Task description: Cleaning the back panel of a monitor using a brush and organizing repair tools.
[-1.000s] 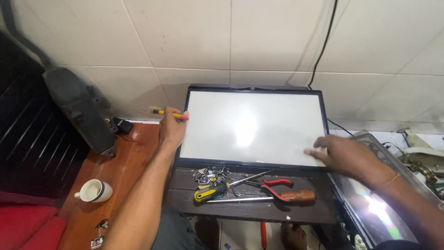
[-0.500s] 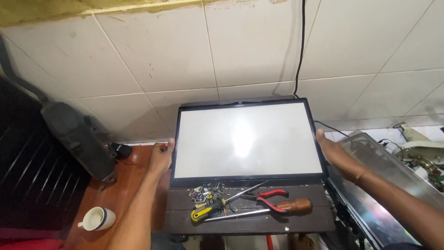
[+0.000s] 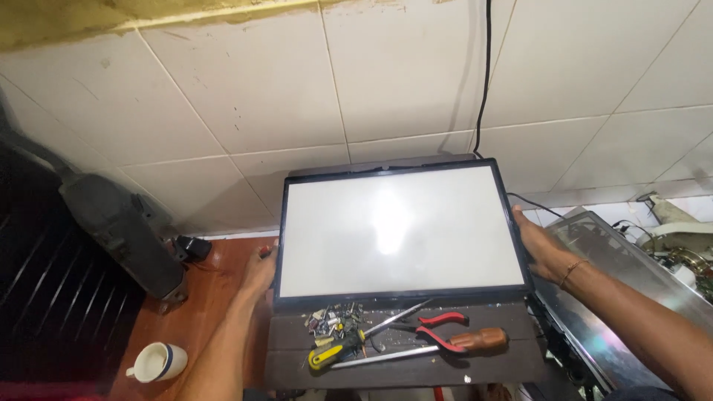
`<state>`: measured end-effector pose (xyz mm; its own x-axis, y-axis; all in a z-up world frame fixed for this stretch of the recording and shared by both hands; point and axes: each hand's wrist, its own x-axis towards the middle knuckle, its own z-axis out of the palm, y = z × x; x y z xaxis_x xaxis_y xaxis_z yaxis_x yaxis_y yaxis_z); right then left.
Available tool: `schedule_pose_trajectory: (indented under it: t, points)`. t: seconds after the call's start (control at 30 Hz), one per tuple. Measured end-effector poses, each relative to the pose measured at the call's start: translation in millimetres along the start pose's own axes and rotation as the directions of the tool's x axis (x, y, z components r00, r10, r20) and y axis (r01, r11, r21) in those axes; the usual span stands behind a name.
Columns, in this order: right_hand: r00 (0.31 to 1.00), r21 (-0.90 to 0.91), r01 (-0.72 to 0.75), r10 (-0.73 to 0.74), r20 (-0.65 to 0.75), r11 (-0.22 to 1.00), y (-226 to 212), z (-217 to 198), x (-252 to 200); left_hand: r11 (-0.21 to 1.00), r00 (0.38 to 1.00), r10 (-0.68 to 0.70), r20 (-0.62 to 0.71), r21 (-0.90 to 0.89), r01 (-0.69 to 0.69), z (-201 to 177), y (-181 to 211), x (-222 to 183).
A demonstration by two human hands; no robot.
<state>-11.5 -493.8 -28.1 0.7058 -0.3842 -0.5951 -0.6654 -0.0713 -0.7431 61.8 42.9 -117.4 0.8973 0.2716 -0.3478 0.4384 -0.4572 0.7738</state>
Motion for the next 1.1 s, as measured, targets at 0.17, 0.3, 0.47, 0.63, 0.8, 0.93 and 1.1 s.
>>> schedule_pose_trajectory:
  t: [0.17,0.3,0.47,0.63,0.8,0.93,1.1]
  points:
    - [1.000,0.032,0.012,-0.012,0.009,0.999,7.1,-1.1,39.9,0.991,0.995,-0.077,0.062,-0.101,0.083,-3.0,40.6,-40.7]
    - [0.999,0.019,0.038,-0.039,0.004,0.999,1.4,6.4,55.5,0.981,0.993,-0.089,0.072,-0.165,0.100,3.2,27.0,-21.0]
    - [0.997,-0.006,0.075,-0.075,0.022,0.997,-11.6,18.1,71.5,0.977,0.995,-0.100,-0.011,-0.189,0.096,12.7,27.8,-15.6]
    - [0.995,-0.028,0.098,-0.097,0.029,0.995,-13.5,25.6,86.0,0.980,0.990,-0.107,-0.095,-0.176,0.089,27.0,1.4,15.5]
    - [0.994,-0.014,0.107,-0.107,0.006,0.994,20.6,6.6,133.7,0.970,0.993,-0.111,-0.030,-0.222,0.101,19.1,13.3,9.3]
    - [0.994,-0.027,0.107,-0.107,0.001,0.994,64.2,-0.5,150.7,0.976,0.991,-0.096,-0.094,-0.207,0.075,24.5,2.8,10.8]
    - [0.993,-0.035,0.119,-0.119,-0.008,0.992,47.1,16.2,117.9,0.976,0.996,-0.079,-0.046,-0.206,0.068,20.4,13.8,13.1]
